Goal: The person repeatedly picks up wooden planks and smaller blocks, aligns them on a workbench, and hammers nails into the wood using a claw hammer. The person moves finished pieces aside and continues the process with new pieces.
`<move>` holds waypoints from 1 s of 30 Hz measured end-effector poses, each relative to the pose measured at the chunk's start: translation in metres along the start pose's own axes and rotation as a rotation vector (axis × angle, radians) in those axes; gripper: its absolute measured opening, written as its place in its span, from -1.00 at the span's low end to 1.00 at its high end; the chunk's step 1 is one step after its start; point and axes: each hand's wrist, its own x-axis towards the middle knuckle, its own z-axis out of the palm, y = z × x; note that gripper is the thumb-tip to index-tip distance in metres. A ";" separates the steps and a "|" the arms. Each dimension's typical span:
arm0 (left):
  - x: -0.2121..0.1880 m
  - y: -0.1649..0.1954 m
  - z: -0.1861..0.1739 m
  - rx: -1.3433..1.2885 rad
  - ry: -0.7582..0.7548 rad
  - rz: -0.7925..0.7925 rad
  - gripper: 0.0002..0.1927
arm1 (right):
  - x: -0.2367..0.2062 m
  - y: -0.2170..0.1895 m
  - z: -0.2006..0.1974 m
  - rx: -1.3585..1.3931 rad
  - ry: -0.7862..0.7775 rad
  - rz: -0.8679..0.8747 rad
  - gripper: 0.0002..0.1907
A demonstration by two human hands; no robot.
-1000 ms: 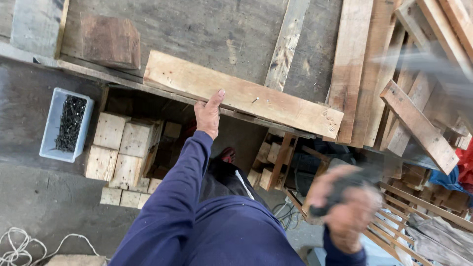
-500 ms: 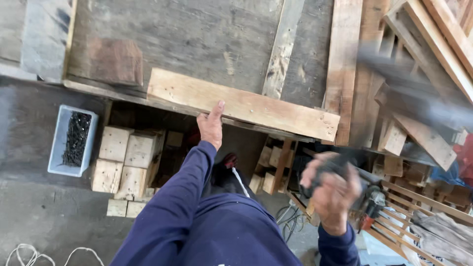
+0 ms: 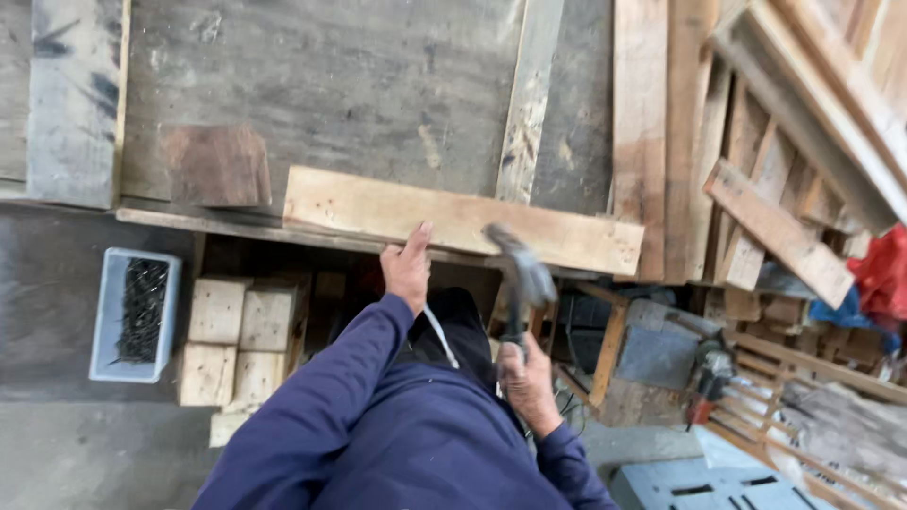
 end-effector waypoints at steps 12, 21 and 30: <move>0.001 0.028 -0.056 0.230 0.076 0.467 -0.64 | 0.172 -0.162 0.025 -0.957 0.025 -0.417 -0.48; 0.022 0.141 -0.120 0.678 0.903 0.558 0.18 | 0.282 -0.190 0.064 -1.230 -0.256 -1.024 -0.53; 0.064 0.170 -0.135 0.929 0.875 0.635 0.42 | 0.245 -0.164 0.154 -0.758 -0.820 -0.652 -0.57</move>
